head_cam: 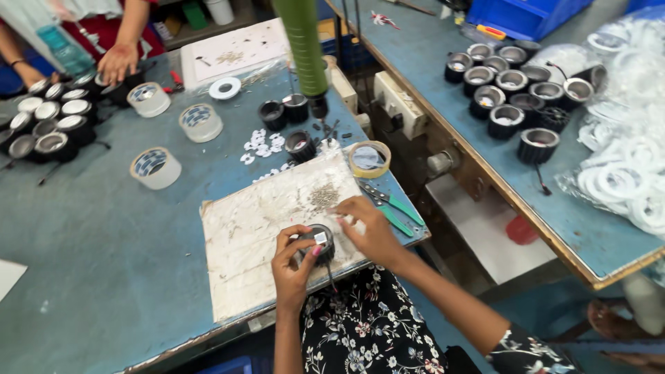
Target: The person assembles LED lighting fixtures by inserting components into housings and securing them using a powered screwdriver.
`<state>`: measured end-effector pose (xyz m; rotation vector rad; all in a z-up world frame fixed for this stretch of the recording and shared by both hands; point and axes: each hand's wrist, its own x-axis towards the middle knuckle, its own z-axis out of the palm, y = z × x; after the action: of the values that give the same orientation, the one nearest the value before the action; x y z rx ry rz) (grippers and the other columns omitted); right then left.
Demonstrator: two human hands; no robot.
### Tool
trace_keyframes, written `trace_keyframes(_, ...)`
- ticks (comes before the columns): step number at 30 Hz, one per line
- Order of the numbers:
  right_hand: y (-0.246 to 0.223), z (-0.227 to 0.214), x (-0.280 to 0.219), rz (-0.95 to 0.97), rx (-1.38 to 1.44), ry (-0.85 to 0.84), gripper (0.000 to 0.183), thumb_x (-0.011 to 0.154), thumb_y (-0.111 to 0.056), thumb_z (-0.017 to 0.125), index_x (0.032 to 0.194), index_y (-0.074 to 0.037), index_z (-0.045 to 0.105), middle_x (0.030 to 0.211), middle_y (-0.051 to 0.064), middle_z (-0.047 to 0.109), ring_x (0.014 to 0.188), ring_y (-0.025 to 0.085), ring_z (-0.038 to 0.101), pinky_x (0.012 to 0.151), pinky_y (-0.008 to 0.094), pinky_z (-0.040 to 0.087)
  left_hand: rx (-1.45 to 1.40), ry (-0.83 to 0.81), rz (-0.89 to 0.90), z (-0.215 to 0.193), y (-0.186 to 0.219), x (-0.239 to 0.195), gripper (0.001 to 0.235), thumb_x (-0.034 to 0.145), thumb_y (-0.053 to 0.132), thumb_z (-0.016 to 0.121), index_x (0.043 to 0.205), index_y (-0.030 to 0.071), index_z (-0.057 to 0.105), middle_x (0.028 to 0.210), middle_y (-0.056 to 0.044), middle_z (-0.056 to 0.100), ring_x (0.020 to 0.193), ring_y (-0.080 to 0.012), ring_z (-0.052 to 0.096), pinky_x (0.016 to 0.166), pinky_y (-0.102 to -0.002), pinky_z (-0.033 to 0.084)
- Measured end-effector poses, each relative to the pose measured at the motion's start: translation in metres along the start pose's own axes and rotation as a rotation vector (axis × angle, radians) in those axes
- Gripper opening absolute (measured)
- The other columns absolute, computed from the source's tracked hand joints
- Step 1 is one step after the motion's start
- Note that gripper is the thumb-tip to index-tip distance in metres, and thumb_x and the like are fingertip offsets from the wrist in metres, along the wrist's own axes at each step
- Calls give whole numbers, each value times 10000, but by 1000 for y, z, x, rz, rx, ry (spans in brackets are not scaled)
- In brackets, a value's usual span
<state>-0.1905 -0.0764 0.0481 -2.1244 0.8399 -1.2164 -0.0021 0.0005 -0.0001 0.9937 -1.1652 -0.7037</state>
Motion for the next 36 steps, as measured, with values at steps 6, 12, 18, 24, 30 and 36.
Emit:
trace_keyframes(6, 5, 16, -9, 188, 241, 196, 149, 980, -71, 637, 1077, 0, 725, 974, 96, 717, 864, 163, 709, 768, 281, 561, 53, 3, -32, -2, 0, -1, 157, 863, 139, 782, 925, -3, 759, 1217, -75, 624, 1084, -179, 582, 895, -272, 445)
trace_keyframes(12, 25, 18, -12, 312, 331, 156, 146, 956, -66, 652, 1057, 6, 727, 1006, 86, 725, 901, 138, 714, 792, 279, 565, 55, 3, -20, 0, -2, -2, 167, 871, 155, 776, 925, -2, 756, 1218, -79, 618, 1141, -186, 572, 968, -288, 445)
trace_keyframes(18, 34, 19, -13, 342, 372, 140, 142, 955, -52, 645, 1049, 12, 732, 996, 88, 739, 897, 134, 710, 817, 275, 561, 62, 5, -3, -1, -4, -2, 171, 868, 156, 773, 926, -4, 759, 1218, -85, 623, 1161, -200, 566, 995, -305, 430)
trace_keyframes(24, 34, 17, -12, 457, 352, 105, 163, 963, -73, 646, 1061, 9, 747, 910, 109, 750, 813, 129, 670, 713, 279, 526, 62, 13, -27, -1, -6, -2, 174, 871, 166, 775, 925, 2, 765, 1210, -84, 628, 1157, -197, 563, 967, -293, 434)
trace_keyframes(30, 31, 15, -11, 349, 374, 115, 166, 964, -89, 638, 1052, 11, 738, 959, 75, 740, 869, 94, 713, 751, 245, 557, 57, 13, -41, -2, -7, -2, 175, 868, 180, 778, 933, 18, 773, 1210, -78, 626, 1156, -196, 563, 952, -299, 449)
trace_keyframes(36, 22, 6, -13, 197, 167, 437, 166, 991, -46, 575, 1073, -16, 716, 1086, 89, 703, 1008, 183, 672, 896, 295, 578, 27, 11, -26, -2, -7, -2, 174, 873, 180, 780, 936, 19, 767, 1217, -81, 626, 1170, -201, 563, 976, -314, 450)
